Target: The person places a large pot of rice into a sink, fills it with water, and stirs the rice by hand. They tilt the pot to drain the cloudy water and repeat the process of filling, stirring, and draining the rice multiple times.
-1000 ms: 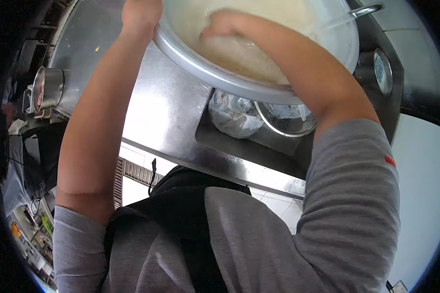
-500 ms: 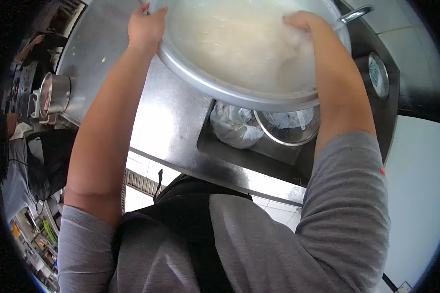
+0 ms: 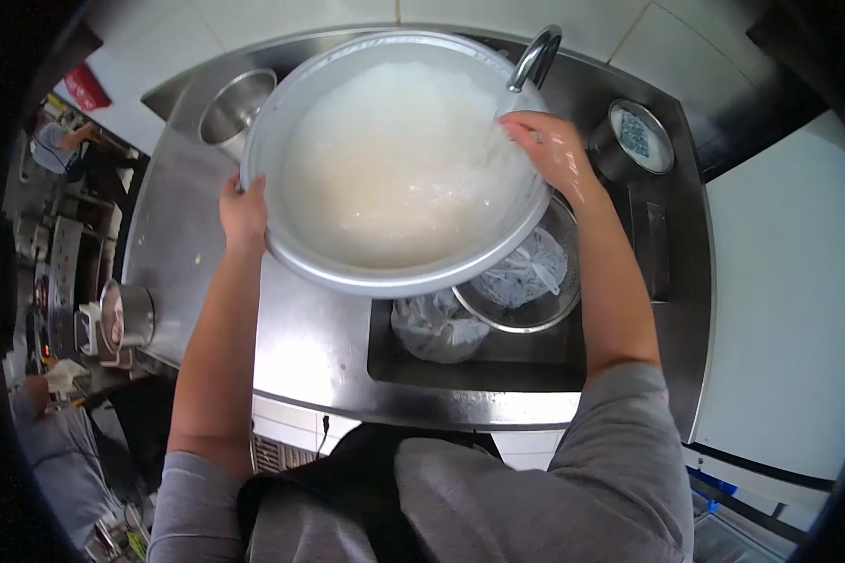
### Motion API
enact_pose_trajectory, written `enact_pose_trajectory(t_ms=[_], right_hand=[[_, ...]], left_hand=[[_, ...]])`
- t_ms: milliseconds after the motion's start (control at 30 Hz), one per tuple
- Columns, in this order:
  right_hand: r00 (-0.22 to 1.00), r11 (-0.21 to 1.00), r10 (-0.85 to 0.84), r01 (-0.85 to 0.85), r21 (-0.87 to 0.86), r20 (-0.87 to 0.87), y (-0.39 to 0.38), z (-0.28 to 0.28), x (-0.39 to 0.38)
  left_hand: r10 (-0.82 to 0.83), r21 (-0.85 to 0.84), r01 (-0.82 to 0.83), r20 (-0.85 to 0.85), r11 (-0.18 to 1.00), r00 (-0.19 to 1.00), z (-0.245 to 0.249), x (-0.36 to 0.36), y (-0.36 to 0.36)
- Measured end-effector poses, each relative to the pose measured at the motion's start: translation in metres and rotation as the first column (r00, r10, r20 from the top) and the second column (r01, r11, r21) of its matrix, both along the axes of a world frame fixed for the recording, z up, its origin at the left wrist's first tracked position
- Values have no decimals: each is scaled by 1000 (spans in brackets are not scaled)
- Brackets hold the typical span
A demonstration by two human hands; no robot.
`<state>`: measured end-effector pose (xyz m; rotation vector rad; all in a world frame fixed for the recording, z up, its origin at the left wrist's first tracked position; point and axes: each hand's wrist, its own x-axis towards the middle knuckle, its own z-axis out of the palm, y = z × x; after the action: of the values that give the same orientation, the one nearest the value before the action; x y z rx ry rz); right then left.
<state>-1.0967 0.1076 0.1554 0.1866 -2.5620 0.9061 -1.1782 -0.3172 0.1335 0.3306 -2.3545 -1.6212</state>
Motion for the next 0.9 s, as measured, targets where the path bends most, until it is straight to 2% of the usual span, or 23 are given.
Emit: enact_pose_trajectory(t_ms=[33,67,133,167,233,267,300,333,400,467,500,700,733,800,833,900], right_hand=[[991,899,-132,104,-426,-36,8,-1,8],[967,821,-234,142,-553,-98,25,-2,12],[864,556,-504,331,-762,8,87,-55,-4],[860,543,-510,329,-773,8,105,-83,-14],[820,524,-413,570,-633,396,128,-140,-38],[823,516,-403,566,-643,400,138,-169,-58],[888,326,-171,460,-826,427,143,-196,-79],[926,77,62,369,-926,373,142,-214,-90],[921,62,64,381,-923,384,115,-210,-98],[911,66,42,408,-911,411,101,-207,-75],[904,72,28,423,-903,426,108,-192,-114],[875,151,-87,484,-862,476,66,-121,-63],[869,166,-111,495,-853,483,58,-104,-55],[917,-53,22,399,-916,398,40,-62,-18],[909,-57,19,417,-907,416,23,-42,1],[975,32,11,221,-975,221,-19,-18,36]], left_hand=[[4,-6,-4,28,1000,1000,4,3,1],[11,-15,-10,61,1000,998,8,5,3],[-3,-19,4,57,1000,998,6,4,2],[-10,-15,11,73,1000,997,6,3,1],[-14,-13,15,90,1000,996,12,7,5],[-13,6,12,110,1000,994,16,9,8],[-5,-10,7,108,1000,994,20,9,10],[10,-51,-4,118,999,993,23,11,13],[31,-106,-18,130,994,991,24,10,11],[24,-63,-15,141,998,990,20,8,10],[26,-69,-16,148,998,989,19,9,10],[21,-3,-21,139,1000,990,15,6,9],[17,-40,-12,133,999,991,15,5,8],[7,-79,5,143,997,990,15,3,6],[-25,-111,37,111,993,994,14,1,4],[-75,-159,92,106,983,991,7,11,-3]])
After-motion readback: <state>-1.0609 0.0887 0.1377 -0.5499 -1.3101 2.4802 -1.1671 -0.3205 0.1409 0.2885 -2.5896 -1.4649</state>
